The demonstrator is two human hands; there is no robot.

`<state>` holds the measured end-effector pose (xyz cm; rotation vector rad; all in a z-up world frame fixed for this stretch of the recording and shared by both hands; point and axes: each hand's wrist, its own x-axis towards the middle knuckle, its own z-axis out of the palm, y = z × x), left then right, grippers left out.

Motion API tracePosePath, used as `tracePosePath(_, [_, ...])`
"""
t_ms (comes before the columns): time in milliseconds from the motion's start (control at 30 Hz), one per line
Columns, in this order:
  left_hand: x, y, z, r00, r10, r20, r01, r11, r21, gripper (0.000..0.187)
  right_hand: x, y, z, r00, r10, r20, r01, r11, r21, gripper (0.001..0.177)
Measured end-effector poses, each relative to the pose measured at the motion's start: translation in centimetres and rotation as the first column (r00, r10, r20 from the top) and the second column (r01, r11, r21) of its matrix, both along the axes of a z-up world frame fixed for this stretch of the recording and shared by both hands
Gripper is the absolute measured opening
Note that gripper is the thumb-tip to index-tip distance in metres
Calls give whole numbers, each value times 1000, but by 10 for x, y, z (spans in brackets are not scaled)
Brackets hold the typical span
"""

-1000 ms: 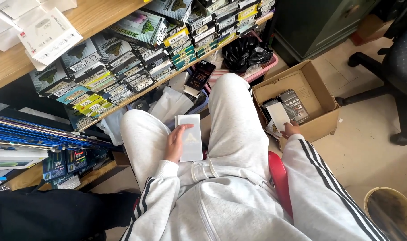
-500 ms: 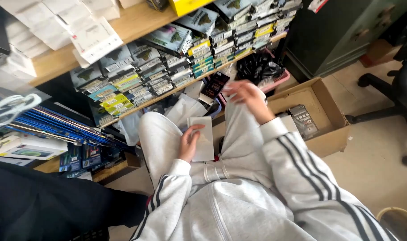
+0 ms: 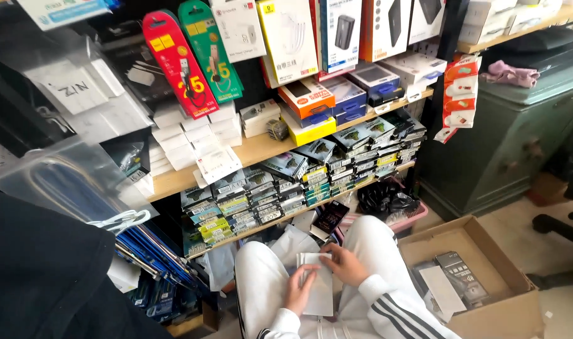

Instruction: Sorting and organizing mobile phone screen protector packages from a large box into a smaller container while sitting on the floor.

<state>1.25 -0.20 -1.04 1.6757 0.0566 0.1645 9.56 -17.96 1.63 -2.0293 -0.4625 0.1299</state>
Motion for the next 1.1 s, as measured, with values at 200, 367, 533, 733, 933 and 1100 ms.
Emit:
tracePosePath(200, [-6,1,14,1000,-8,-1,8,999,-45,19,-1,-1,7,999,26,-35,-23,996,85,20])
tracePosePath(367, [-6,0,26,998,61,31,-58,996,-69,30,0,0,12,995,-4,-98,27,971,239,22])
tracePosePath(533, [0,0,9,996,79,-43,-81,996,-44,49,-2,-3,21,986,-28,-165,83,938,336,20])
tracePosePath(733, [-1,5,-6,997,29,-72,-28,999,20,35,-2,0,13,981,28,-194,49,923,381,15])
tracePosePath(933, [1,3,-9,977,67,-202,-77,996,-42,51,6,-1,2,947,-38,-319,176,892,416,25])
tracePosePath(1100, [-4,1,3,988,35,-153,-46,996,-71,44,8,-3,-3,949,69,-308,82,888,453,9])
